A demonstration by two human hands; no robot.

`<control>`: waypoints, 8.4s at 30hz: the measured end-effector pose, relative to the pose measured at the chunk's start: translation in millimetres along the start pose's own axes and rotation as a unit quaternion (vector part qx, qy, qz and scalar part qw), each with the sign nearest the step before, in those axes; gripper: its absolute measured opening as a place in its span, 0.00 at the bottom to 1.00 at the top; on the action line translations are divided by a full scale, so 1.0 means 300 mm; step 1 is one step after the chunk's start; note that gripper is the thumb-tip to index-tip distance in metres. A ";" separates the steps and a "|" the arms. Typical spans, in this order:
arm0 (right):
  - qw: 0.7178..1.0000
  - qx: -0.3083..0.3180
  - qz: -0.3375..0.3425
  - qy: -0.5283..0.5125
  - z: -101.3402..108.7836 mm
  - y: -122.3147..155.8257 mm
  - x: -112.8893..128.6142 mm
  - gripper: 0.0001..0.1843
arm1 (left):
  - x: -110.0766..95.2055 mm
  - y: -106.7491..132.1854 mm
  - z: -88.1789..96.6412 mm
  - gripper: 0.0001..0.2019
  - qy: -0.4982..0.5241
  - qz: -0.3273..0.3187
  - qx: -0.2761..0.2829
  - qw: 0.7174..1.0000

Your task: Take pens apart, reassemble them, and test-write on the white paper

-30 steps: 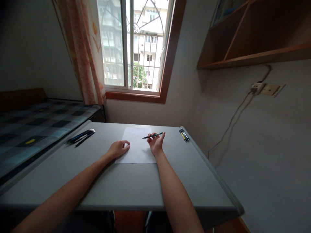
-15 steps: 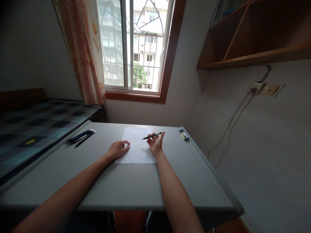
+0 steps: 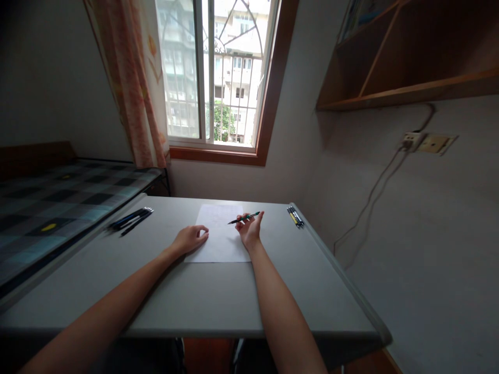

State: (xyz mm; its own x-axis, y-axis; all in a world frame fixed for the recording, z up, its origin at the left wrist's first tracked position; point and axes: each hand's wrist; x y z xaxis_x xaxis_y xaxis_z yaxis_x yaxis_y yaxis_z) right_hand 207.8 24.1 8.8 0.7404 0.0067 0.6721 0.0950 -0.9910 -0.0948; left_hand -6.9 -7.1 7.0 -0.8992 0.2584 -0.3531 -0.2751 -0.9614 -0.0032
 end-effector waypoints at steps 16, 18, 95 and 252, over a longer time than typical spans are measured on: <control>1.000 0.002 -0.008 -0.005 0.003 0.000 -0.002 0.32 | -0.002 0.001 0.000 0.16 0.002 0.009 0.002 1.000; 1.000 0.002 -0.008 -0.004 0.003 0.001 -0.001 0.32 | 0.002 -0.001 -0.003 0.16 -0.001 0.002 0.000 1.000; 0.999 0.020 0.000 -0.036 0.007 -0.004 -0.008 0.27 | 0.001 -0.001 -0.003 0.16 -0.001 0.007 -0.001 1.000; 0.373 -0.302 -0.025 0.877 0.436 0.057 0.392 0.18 | -0.002 -0.001 -0.006 0.15 -0.002 0.008 -0.002 1.000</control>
State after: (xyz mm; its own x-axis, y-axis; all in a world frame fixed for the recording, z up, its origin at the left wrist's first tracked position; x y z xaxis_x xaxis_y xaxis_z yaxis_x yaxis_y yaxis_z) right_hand 383.4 25.6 -9.9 -0.8766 0.4545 0.1584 -0.4802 -0.8482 -0.2236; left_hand -5.7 -7.1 5.4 -0.9052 0.2431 -0.3487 -0.2593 -0.9658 -0.0003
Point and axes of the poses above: each hand's wrist, its own y-axis away from the middle knuckle, its own z-axis out of the back of the hand, x = y × z, and after that the axes turned 10 degrees about x, right-handed
